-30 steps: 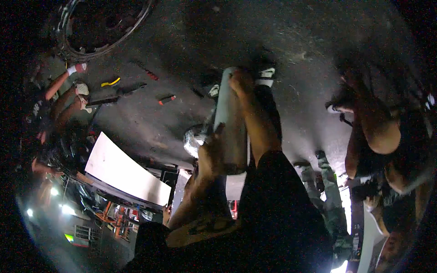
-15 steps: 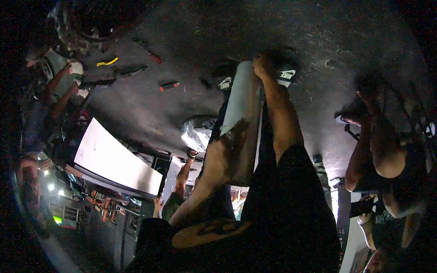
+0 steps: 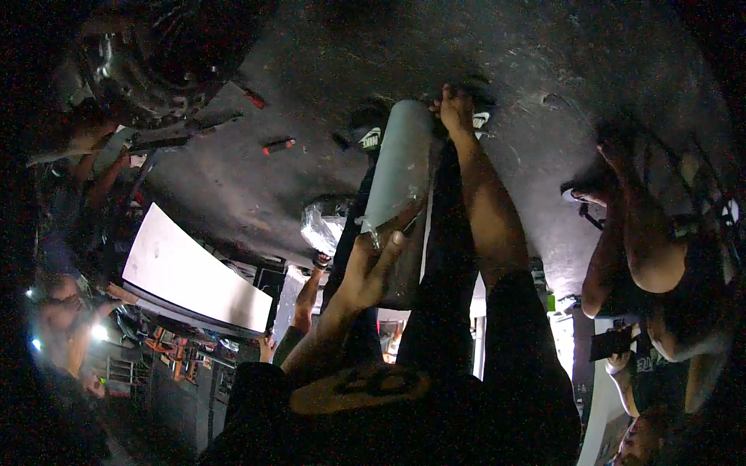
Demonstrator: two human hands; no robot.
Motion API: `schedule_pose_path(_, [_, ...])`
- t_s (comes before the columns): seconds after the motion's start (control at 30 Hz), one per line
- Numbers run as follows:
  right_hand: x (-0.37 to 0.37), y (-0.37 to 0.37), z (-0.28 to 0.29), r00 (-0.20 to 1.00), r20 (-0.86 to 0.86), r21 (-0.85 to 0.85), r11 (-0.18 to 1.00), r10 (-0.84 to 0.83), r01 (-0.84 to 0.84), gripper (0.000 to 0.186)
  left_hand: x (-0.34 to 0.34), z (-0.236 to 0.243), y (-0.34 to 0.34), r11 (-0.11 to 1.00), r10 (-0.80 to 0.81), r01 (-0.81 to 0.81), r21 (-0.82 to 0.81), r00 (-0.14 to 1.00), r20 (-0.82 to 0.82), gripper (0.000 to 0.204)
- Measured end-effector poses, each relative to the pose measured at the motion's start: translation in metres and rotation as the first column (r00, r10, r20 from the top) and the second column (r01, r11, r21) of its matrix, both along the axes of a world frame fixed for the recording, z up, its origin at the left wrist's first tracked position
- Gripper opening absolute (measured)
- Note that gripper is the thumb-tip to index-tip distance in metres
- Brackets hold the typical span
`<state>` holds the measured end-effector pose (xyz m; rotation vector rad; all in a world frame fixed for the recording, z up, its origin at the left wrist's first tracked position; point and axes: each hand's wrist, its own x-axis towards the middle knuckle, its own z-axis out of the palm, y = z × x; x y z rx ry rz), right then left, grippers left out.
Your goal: The person uses a blowtorch to heat surfaces on two clutch discs, rubs them with sandpaper, and then wraps a large metal cylinder in plastic wrap with help from another person.
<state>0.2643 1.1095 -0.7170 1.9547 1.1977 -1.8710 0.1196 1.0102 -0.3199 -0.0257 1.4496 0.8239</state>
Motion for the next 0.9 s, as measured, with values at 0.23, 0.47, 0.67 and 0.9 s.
schedule_pose_path(0.23, [-0.001,0.012,0.111,0.496,0.070,-0.109,0.501,0.865,-0.858,0.062,0.055,0.025,0.038,0.961,-0.261,0.274,0.035,0.942,-0.211,0.042])
schedule_pose_path(0.47, [0.018,0.069,0.171,0.997,-0.059,-0.026,0.998,-0.057,0.056,0.044,0.084,-0.033,0.024,0.725,0.647,-0.687,0.045,0.702,0.296,0.057])
schedule_pose_path(0.67, [0.041,-0.058,0.412,0.985,0.092,0.432,0.885,0.149,-0.174,0.040,0.052,-0.011,0.041,0.788,0.607,-0.612,0.060,0.790,0.088,0.068])
schedule_pose_path(0.9, [0.023,-0.140,0.477,0.629,0.236,0.650,0.360,0.741,-0.669,0.058,0.048,-0.014,0.039,0.780,0.617,-0.626,0.014,0.772,0.154,0.075])
